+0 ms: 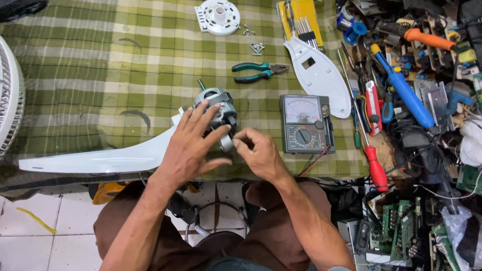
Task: Disassembling a fan motor by removing screws and prying open the outer casing
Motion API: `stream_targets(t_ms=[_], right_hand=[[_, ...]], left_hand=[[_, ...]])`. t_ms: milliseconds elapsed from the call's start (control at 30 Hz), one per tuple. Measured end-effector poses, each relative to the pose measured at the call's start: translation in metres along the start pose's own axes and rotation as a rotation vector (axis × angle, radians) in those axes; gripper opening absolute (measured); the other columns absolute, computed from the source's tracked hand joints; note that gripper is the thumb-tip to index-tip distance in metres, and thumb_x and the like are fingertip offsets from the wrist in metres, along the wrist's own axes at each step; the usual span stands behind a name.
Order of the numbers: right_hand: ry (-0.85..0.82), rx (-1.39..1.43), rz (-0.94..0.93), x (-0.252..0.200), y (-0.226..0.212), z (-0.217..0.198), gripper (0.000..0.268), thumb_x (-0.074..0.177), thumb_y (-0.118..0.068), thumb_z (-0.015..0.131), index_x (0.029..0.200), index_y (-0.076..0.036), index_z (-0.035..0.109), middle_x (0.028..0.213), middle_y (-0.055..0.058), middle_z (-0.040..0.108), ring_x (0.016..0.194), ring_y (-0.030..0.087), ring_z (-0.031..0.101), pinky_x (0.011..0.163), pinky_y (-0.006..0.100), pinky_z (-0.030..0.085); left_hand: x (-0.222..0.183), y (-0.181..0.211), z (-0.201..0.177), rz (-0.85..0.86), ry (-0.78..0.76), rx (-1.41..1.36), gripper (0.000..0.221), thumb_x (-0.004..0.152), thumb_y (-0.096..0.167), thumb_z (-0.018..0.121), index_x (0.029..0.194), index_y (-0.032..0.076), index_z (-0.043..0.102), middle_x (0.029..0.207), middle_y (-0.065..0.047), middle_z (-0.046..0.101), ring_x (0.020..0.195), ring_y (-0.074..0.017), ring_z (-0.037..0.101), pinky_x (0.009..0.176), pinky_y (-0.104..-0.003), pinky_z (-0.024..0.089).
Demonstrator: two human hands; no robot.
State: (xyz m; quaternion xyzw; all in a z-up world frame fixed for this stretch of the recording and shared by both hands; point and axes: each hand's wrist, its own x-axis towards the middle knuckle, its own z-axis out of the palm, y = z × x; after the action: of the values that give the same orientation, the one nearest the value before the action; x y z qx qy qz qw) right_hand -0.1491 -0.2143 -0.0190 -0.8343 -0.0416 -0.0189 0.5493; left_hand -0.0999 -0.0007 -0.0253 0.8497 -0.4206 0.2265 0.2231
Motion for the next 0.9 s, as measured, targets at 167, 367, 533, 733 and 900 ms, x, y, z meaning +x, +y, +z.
stream_targets(t_ms=[167,367,533,733,900], right_hand=[[0.011,0.25,0.059,0.007,-0.008,0.007,0.017,0.1,-0.015,0.062,0.098,-0.006,0.076,0.073,0.009,0.073,0.072,0.013,0.064,0.07,0.032,0.058],[0.087,0.414,0.045,0.006,0.001,-0.004,0.019,0.104,-0.013,0.06,0.107,0.002,0.072,0.086,0.016,0.075,0.081,0.018,0.072,0.077,0.035,0.063],[0.106,0.4,0.037,0.002,-0.002,-0.005,0.017,0.102,-0.011,0.063,0.107,0.002,0.072,0.087,0.017,0.075,0.081,0.019,0.073,0.077,0.035,0.063],[-0.005,0.259,0.008,-0.001,-0.024,0.004,0.029,0.091,-0.012,0.076,0.118,-0.001,0.072,0.096,0.015,0.077,0.088,0.016,0.071,0.079,0.035,0.062],[-0.025,-0.029,-0.04,-0.005,-0.025,0.003,0.029,0.087,-0.011,0.08,0.114,-0.001,0.073,0.089,0.018,0.078,0.083,0.024,0.077,0.072,0.039,0.063]], left_hand=[[0.008,-0.011,-0.003,-0.007,0.079,-0.154,0.054,0.084,0.042,0.083,0.126,0.015,0.064,0.147,-0.017,0.054,0.143,-0.0455,0.045,0.115,-0.059,0.04],[0.016,-0.012,-0.015,-0.066,0.143,-0.358,0.053,0.084,0.031,0.085,0.127,0.009,0.065,0.143,-0.016,0.059,0.138,-0.0481,0.049,0.113,-0.055,0.044],[0.018,-0.011,-0.018,-0.081,0.132,-0.408,0.054,0.082,0.028,0.088,0.124,0.004,0.063,0.142,-0.017,0.06,0.139,-0.0474,0.049,0.113,-0.054,0.045],[0.016,-0.009,-0.017,-0.115,0.119,-0.41,0.06,0.076,0.026,0.092,0.122,0.001,0.062,0.142,-0.02,0.059,0.14,-0.0476,0.048,0.115,-0.054,0.042],[0.007,-0.006,-0.02,-0.059,0.0,-0.284,0.073,0.07,0.03,0.092,0.126,0.003,0.056,0.148,-0.022,0.052,0.143,-0.0444,0.045,0.122,-0.052,0.036]])
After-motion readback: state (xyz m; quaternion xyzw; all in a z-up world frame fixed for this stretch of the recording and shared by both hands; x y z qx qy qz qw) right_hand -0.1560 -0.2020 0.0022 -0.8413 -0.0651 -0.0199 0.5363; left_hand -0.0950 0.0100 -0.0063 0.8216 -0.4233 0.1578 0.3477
